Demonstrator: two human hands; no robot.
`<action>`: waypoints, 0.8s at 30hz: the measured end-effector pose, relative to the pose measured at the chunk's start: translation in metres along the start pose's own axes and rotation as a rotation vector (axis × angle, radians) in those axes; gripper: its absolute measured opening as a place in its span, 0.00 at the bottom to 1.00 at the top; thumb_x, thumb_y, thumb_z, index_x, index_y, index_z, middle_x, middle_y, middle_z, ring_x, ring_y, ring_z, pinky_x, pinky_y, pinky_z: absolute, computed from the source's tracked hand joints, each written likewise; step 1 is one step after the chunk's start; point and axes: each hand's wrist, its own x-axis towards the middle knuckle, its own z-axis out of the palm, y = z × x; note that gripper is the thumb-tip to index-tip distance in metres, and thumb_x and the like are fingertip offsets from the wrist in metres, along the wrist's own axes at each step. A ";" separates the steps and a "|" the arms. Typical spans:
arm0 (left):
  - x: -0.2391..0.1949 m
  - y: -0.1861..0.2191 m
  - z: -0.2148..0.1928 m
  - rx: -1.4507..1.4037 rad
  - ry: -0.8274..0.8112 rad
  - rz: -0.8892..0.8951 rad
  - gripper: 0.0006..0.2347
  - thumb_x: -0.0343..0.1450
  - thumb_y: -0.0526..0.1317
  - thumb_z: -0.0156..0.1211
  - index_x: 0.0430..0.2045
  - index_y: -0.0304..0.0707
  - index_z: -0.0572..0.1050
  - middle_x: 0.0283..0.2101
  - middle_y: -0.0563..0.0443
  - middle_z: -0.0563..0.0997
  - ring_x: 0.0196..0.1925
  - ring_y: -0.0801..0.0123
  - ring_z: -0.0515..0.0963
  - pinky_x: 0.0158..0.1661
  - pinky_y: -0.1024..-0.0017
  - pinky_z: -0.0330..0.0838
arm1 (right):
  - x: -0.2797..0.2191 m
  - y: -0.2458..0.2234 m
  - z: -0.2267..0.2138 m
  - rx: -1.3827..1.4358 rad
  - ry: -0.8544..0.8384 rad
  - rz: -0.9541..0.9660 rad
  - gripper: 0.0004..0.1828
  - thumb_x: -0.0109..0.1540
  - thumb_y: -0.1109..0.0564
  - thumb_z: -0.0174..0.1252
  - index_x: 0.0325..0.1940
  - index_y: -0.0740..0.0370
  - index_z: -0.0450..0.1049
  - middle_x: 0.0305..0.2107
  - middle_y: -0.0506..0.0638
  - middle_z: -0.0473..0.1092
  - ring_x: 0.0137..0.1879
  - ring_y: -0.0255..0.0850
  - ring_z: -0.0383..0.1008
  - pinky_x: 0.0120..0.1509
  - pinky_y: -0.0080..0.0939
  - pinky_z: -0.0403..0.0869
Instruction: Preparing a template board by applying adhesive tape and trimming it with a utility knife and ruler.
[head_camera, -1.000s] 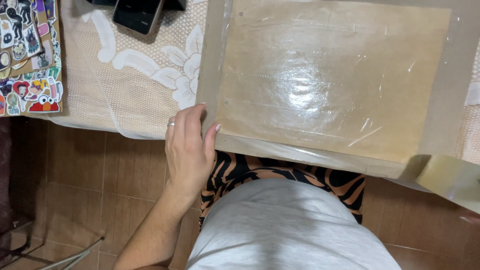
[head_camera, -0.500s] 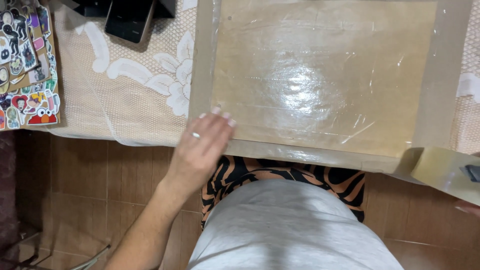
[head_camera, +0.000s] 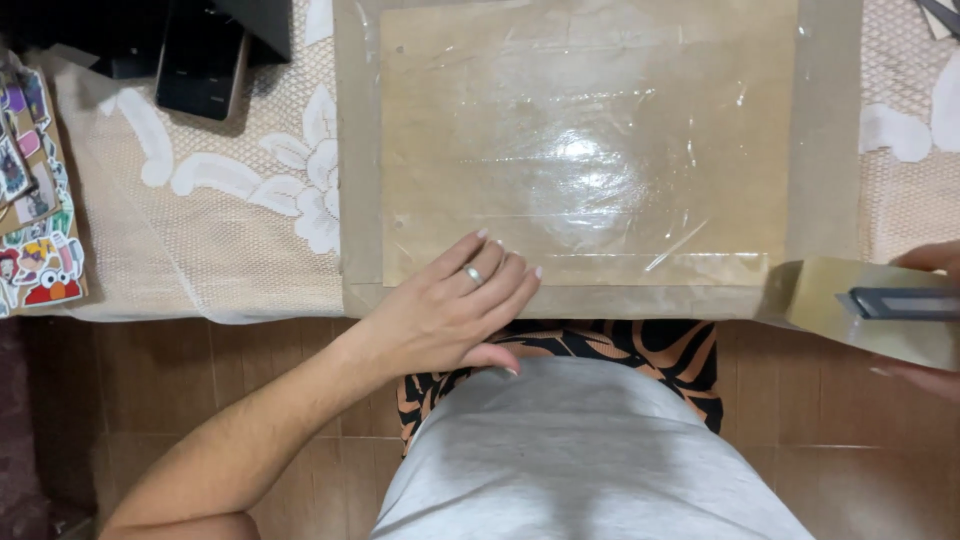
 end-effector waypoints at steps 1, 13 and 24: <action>0.009 -0.001 0.003 -0.008 0.039 0.068 0.37 0.73 0.71 0.30 0.55 0.34 0.70 0.52 0.46 0.76 0.53 0.55 0.75 0.61 0.58 0.67 | 0.005 -0.014 -0.005 -0.034 -0.049 0.062 0.34 0.27 0.56 0.80 0.36 0.61 0.80 0.24 0.50 0.76 0.29 0.39 0.73 0.41 0.33 0.66; 0.107 0.003 0.032 -0.085 0.105 0.366 0.41 0.72 0.73 0.25 0.48 0.29 0.74 0.50 0.51 0.72 0.47 0.60 0.73 0.51 0.67 0.66 | 0.000 -0.131 -0.050 -0.380 0.059 -0.273 0.41 0.40 0.40 0.74 0.51 0.57 0.67 0.43 0.43 0.76 0.40 0.47 0.77 0.43 0.51 0.69; 0.154 0.015 0.059 -0.293 0.186 0.475 0.38 0.74 0.67 0.24 0.36 0.28 0.79 0.54 0.44 0.74 0.45 0.57 0.74 0.47 0.65 0.66 | 0.008 -0.149 -0.066 -0.589 0.023 -0.232 0.40 0.45 0.28 0.65 0.52 0.47 0.62 0.41 0.40 0.71 0.40 0.39 0.77 0.32 0.47 0.70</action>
